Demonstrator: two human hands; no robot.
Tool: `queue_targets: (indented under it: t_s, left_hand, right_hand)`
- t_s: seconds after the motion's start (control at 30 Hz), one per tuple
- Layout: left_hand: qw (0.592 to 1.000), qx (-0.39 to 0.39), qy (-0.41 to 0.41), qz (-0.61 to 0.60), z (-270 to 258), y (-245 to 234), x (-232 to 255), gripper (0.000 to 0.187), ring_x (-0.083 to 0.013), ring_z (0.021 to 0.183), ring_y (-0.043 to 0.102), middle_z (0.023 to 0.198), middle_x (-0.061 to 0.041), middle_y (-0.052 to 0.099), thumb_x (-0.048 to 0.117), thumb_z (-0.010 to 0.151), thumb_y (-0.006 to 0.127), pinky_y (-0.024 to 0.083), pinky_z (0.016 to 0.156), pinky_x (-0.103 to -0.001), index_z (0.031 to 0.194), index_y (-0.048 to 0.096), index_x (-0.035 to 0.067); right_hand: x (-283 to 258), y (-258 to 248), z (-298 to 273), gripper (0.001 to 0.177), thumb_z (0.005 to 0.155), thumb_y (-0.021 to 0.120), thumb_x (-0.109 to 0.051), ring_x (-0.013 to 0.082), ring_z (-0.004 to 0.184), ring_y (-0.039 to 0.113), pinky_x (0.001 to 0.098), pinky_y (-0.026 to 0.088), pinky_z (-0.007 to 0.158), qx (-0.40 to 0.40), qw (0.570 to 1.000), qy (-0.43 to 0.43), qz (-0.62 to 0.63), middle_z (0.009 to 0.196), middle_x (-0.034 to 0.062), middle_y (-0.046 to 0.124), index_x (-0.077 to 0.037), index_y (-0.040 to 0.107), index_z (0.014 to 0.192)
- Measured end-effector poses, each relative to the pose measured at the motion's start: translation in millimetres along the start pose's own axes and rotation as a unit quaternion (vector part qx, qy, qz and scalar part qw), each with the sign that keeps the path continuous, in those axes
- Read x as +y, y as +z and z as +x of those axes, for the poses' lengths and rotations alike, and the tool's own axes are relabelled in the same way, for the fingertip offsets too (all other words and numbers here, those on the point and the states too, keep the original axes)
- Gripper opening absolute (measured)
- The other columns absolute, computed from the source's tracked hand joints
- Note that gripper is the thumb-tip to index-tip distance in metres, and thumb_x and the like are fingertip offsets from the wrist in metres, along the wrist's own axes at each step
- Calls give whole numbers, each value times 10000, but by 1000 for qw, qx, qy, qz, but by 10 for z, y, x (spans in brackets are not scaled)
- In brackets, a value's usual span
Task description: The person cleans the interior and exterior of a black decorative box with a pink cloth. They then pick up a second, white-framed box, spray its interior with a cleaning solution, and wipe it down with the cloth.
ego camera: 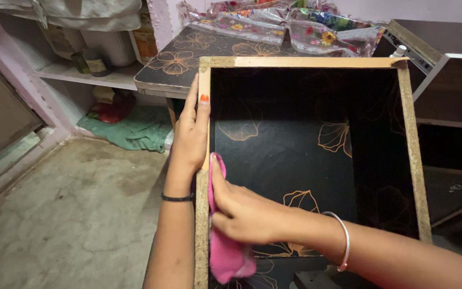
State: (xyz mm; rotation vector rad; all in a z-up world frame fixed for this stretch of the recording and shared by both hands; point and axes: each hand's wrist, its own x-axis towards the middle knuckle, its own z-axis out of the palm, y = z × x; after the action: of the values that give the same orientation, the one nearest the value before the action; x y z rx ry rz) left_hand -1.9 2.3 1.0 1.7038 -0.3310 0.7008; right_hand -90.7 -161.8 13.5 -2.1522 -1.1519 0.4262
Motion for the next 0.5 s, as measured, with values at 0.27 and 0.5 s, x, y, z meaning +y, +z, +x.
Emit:
queue_targets:
  t_s: [0.27, 0.5]
  left_hand:
    - [999, -3, 41, -11, 11, -6, -46, 560, -227, 1498, 437, 1607, -151, 474, 306, 1111, 424, 335, 1199, -317, 1596, 332, 41]
    - [999, -8, 50, -17, 16, -7, -86, 575, -227, 1512, 409, 1627, -153, 443, 318, 1114, 420, 319, 1208, -320, 1601, 320, 30]
  right_hand:
    - [328, 155, 215, 1041, 823, 533, -57, 510, 1028, 649, 493, 508, 957, 71, 996, 2, -57, 1103, 439, 584, 129, -223, 1515]
    - [90, 148, -33, 995, 873, 546, -108, 425, 848, 703, 452, 573, 809, -56, 993, 93, -52, 880, 307, 654, 124, -173, 1521]
